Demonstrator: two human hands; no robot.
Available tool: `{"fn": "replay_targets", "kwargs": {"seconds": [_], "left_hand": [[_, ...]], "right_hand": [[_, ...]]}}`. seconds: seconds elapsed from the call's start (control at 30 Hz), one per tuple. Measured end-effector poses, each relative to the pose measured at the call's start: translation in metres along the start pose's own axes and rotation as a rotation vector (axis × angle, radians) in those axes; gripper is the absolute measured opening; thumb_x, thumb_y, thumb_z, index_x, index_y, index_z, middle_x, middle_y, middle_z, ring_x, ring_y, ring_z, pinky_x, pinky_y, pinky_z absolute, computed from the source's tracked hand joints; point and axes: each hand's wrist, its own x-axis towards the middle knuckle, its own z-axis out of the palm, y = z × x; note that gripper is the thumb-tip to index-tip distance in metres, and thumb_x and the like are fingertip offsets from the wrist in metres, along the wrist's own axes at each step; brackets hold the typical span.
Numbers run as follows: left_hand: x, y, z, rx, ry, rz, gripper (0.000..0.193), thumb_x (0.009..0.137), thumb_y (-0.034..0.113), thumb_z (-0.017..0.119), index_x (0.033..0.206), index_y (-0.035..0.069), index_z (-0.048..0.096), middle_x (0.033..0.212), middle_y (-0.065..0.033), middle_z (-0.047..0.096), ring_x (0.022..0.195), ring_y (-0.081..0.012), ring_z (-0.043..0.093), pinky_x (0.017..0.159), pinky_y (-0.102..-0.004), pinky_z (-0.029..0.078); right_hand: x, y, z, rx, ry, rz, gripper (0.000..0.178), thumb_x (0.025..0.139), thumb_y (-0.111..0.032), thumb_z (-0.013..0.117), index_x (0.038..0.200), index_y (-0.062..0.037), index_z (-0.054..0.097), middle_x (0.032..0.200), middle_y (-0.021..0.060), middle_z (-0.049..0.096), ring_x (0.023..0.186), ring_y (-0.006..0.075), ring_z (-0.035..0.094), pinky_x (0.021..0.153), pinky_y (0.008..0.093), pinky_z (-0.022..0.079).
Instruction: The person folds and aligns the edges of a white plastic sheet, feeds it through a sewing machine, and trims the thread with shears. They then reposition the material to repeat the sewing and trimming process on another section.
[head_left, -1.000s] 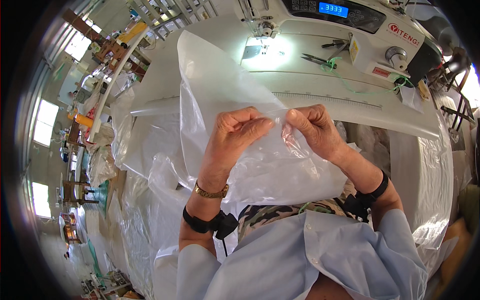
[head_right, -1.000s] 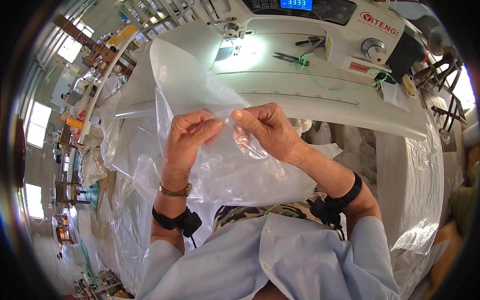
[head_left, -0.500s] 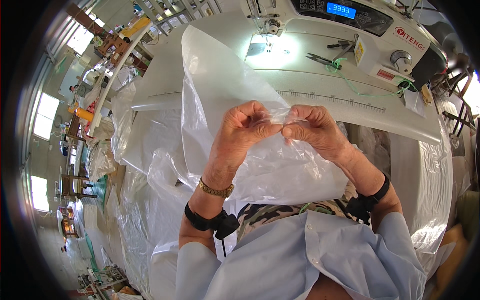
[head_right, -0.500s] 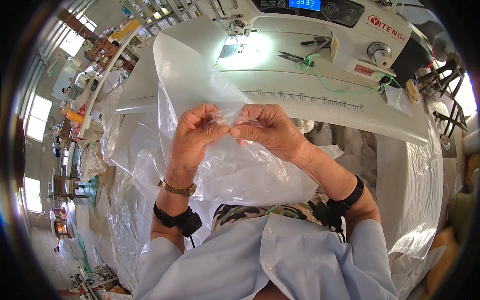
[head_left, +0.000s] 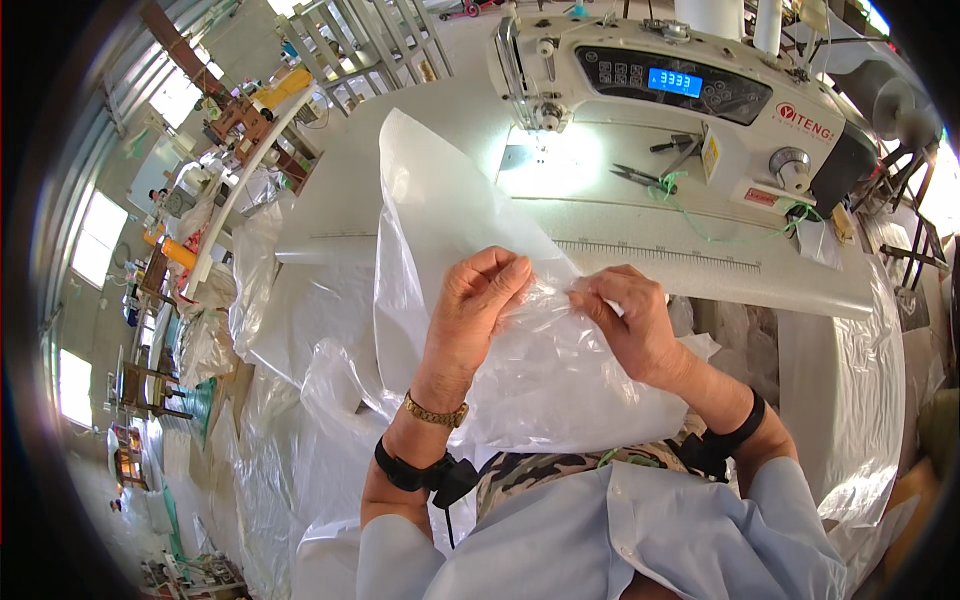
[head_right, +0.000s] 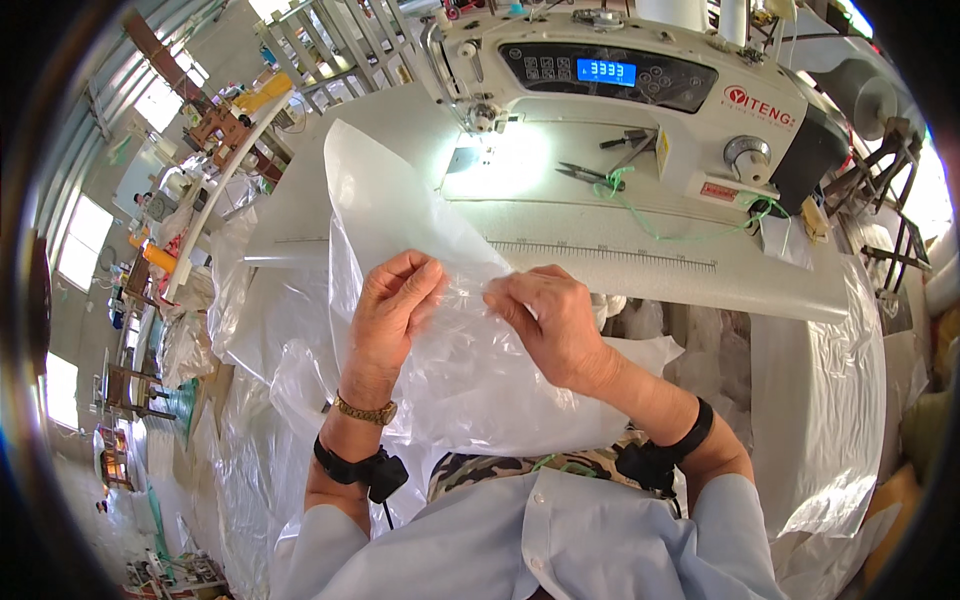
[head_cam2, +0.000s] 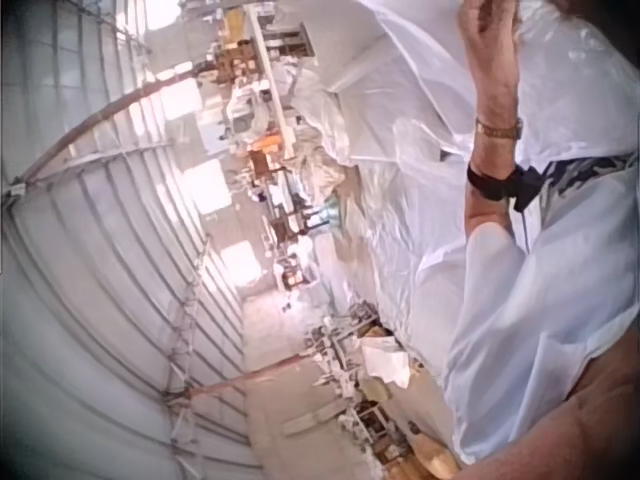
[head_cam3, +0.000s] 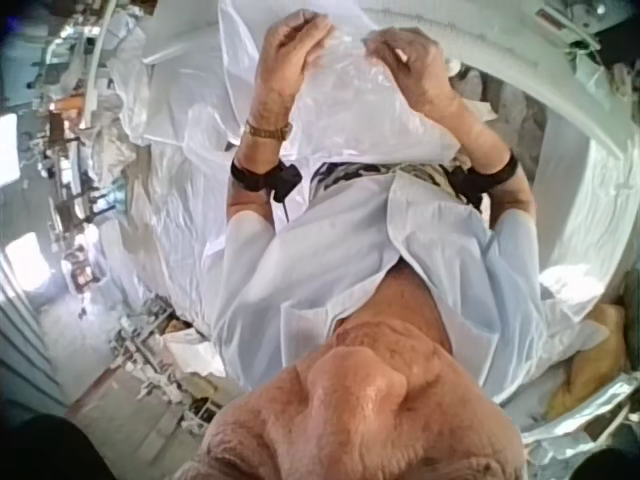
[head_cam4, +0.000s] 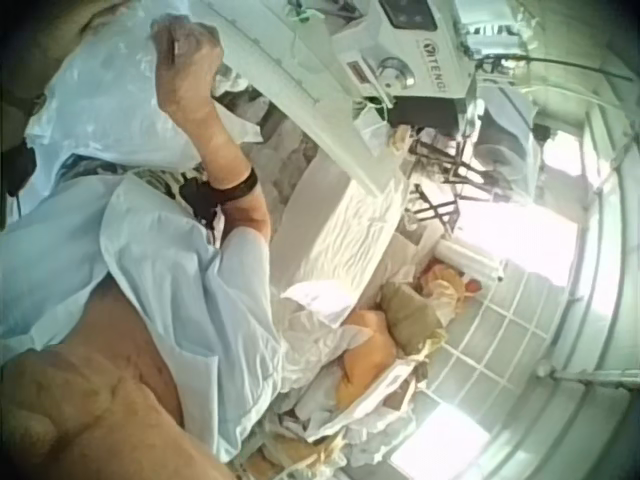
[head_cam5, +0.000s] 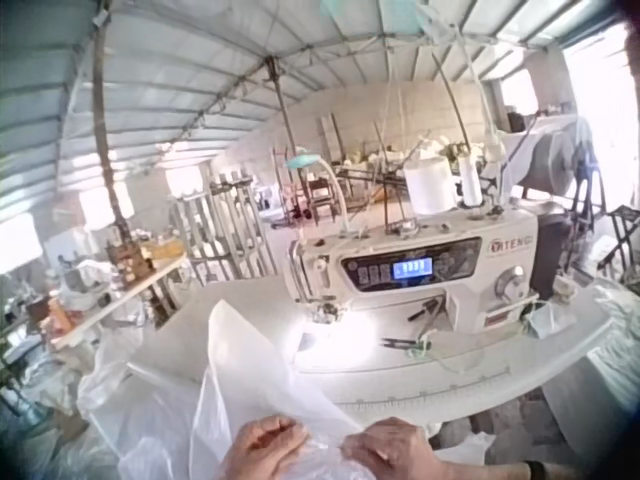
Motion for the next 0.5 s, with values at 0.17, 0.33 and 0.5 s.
{"fn": "replay_targets", "kwargs": {"seconds": [0.17,0.33,0.5], "left_hand": [[0.016,0.002,-0.011,0.168,0.031,0.104,0.023,0.096,0.026,0.063,0.086,0.006,0.069,0.067,0.0028,0.059,0.055,-0.002,0.044,0.049,-0.0182,0.035],[0.036,0.004,-0.022,0.027,0.173,0.103,0.025,0.096,0.027,0.062,0.083,0.005,0.066,0.068,0.0013,0.06,0.058,-0.005,0.051,0.052,-0.0217,0.04],[0.063,0.01,-0.04,0.01,0.237,0.171,0.027,0.097,0.025,0.06,0.081,0.004,0.062,0.061,0.0018,0.054,0.052,-0.0059,0.048,0.049,-0.0224,0.039]], "right_hand": [[-0.002,0.002,-0.001,-0.204,0.138,-0.198,0.01,0.082,-0.012,0.072,0.088,-0.0048,0.067,0.08,0.0038,0.069,0.069,0.0223,0.064,0.075,0.0355,0.049],[-0.006,0.001,-0.012,-0.275,0.161,-0.321,0.02,0.075,-0.011,0.075,0.093,-0.0081,0.069,0.098,0.0053,0.067,0.084,0.0218,0.064,0.078,0.0378,0.048],[-0.024,-0.027,-0.006,-0.38,-0.302,-0.47,0.023,0.079,-0.01,0.064,0.101,-0.0066,0.067,0.081,0.003,0.064,0.081,0.0202,0.064,0.098,0.0463,0.044]]}}
